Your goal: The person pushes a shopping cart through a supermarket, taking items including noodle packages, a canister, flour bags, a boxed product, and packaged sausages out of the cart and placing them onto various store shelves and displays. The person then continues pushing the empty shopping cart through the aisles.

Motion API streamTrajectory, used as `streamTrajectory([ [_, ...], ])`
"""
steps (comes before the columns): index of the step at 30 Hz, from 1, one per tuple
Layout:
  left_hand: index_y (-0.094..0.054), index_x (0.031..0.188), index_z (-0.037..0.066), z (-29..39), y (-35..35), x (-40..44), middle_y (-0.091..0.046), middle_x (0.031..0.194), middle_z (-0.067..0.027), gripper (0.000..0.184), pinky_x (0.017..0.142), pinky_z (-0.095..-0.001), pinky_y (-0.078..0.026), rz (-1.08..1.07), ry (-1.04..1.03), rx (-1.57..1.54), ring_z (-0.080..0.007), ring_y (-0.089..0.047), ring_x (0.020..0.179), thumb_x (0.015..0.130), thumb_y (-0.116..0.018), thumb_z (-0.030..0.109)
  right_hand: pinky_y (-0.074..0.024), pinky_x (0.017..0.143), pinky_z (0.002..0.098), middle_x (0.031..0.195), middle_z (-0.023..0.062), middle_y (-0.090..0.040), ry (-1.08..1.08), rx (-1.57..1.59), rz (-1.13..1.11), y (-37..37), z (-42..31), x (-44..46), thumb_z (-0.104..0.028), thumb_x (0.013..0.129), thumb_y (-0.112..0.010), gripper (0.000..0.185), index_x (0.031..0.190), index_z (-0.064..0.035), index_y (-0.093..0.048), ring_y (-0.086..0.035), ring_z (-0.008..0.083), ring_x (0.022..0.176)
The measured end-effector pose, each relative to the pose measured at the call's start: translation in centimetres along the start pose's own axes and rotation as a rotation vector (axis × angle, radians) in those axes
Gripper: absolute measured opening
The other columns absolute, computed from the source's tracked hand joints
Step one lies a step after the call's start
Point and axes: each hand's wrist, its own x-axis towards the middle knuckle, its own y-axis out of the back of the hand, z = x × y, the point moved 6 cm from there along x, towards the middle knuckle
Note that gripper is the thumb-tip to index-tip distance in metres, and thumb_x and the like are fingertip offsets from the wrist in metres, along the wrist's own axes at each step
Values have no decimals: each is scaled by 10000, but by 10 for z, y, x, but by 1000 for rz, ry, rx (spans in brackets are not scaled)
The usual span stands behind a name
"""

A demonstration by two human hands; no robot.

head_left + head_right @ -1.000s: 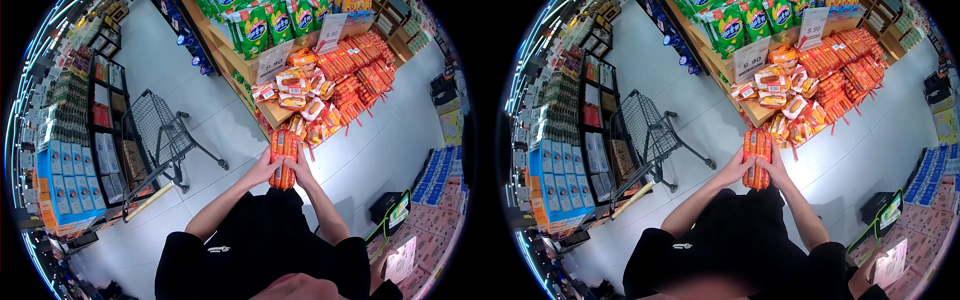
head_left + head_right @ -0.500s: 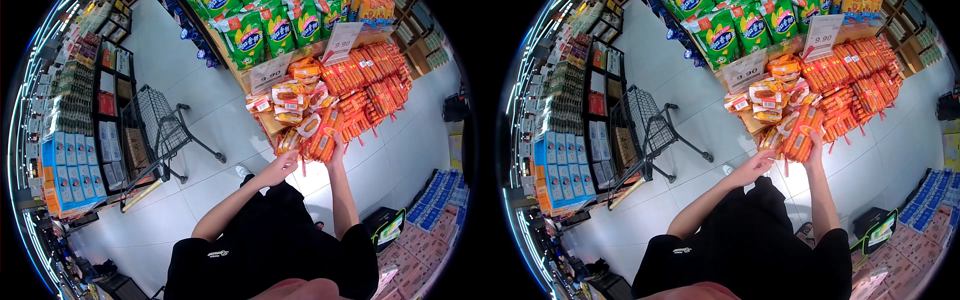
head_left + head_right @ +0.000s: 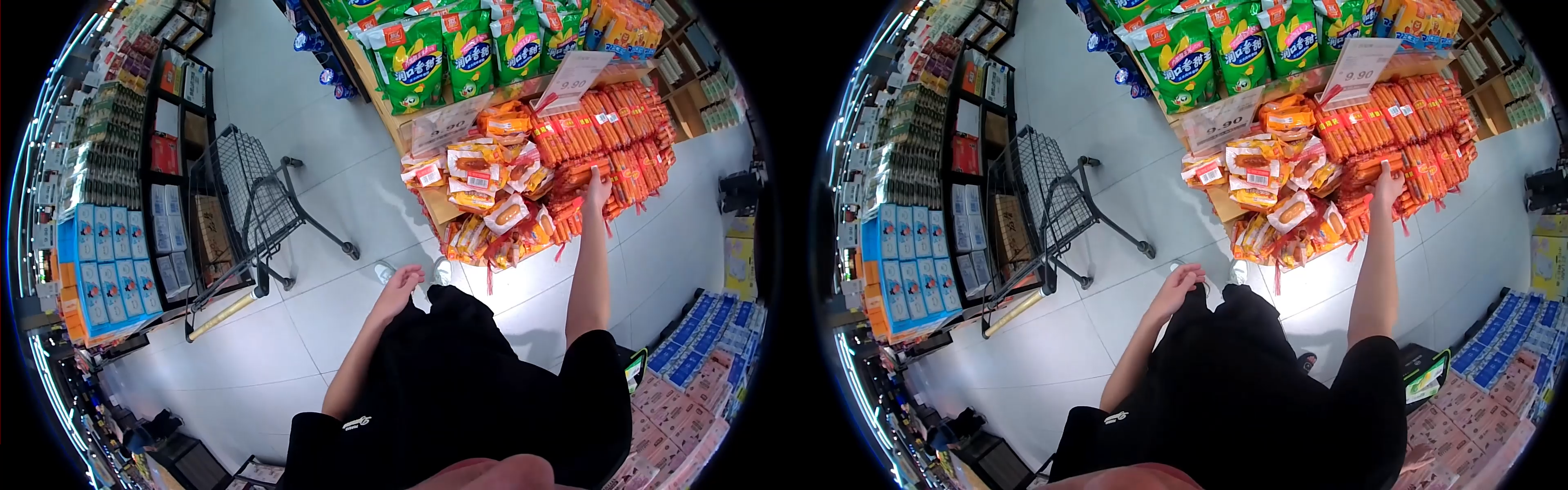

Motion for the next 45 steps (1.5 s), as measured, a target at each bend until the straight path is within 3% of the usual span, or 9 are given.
streamTrajectory([
  [6,-503,1327,29,-1,-1,5,-619,1257,-100,360,974,-328,-448,42,-8,-34,-181,-596,1141,1053,-455,257,-489,447,327,999,142,-601,156,-257,80,9,9,16,-422,866,-705,580,1177,21,-496,-596,247,622],
  [10,-504,1325,29,-11,13,3,-620,1250,-104,354,974,-327,-448,112,-24,-68,-184,-597,1141,1051,-452,248,-485,683,310,1031,83,-612,636,-319,355,42,3,41,-350,898,-698,478,1197,4,-580,-582,129,843],
  [21,-578,1190,14,-7,181,-126,-679,1123,-115,290,892,-328,-498,858,-208,-164,-202,-654,1045,1024,-516,243,-287,459,287,655,43,-496,922,935,-1856,-59,-274,-457,-189,925,-639,144,875,-55,-652,-409,173,475],
  [22,-587,1170,19,-3,203,-147,-683,1110,-111,267,879,-324,-501,952,-244,-168,-196,-655,1036,1020,-520,229,-220,404,281,591,-24,-449,841,966,-2009,-56,-286,-483,-105,872,-676,164,892,-268,-683,-365,126,434],
  [26,-633,1064,15,9,292,-226,-682,1024,-80,184,843,-304,-490,1306,-432,29,-170,-637,945,1003,-503,128,-118,409,289,532,-59,-261,873,1645,-1964,-42,-313,-555,85,738,-498,522,1024,-250,-780,-185,95,419],
  [28,-648,1022,-5,16,337,-262,-681,991,-83,195,850,-308,-482,1421,-488,250,-176,-627,928,996,-502,122,-193,407,306,556,-10,-311,916,1603,-2120,-48,-307,-571,-19,825,-547,143,843,-156,-584,-297,144,444],
  [29,-650,1014,-13,17,358,-278,-683,990,-93,193,856,-313,-480,1465,-460,336,-182,-625,930,991,-512,120,-268,404,324,581,40,-361,948,1563,-2263,-48,-303,-585,-124,912,-596,331,662,-62,-389,-410,193,469],
  [40,-596,929,20,-49,472,-280,-534,992,-178,200,856,-423,-427,1464,-293,921,-319,-524,971,883,-655,205,-215,408,282,563,-23,-420,654,1148,-2690,-89,-291,-765,-26,827,-635,225,808,-250,-633,-348,122,430],
  [45,-696,728,96,-12,463,-277,-692,916,-19,218,794,-404,-409,1533,-325,1280,-276,-558,968,842,-617,263,-212,407,281,558,-26,-422,855,1099,-2579,-105,-278,-827,-14,803,-609,237,815,-248,-646,-350,118,424],
])
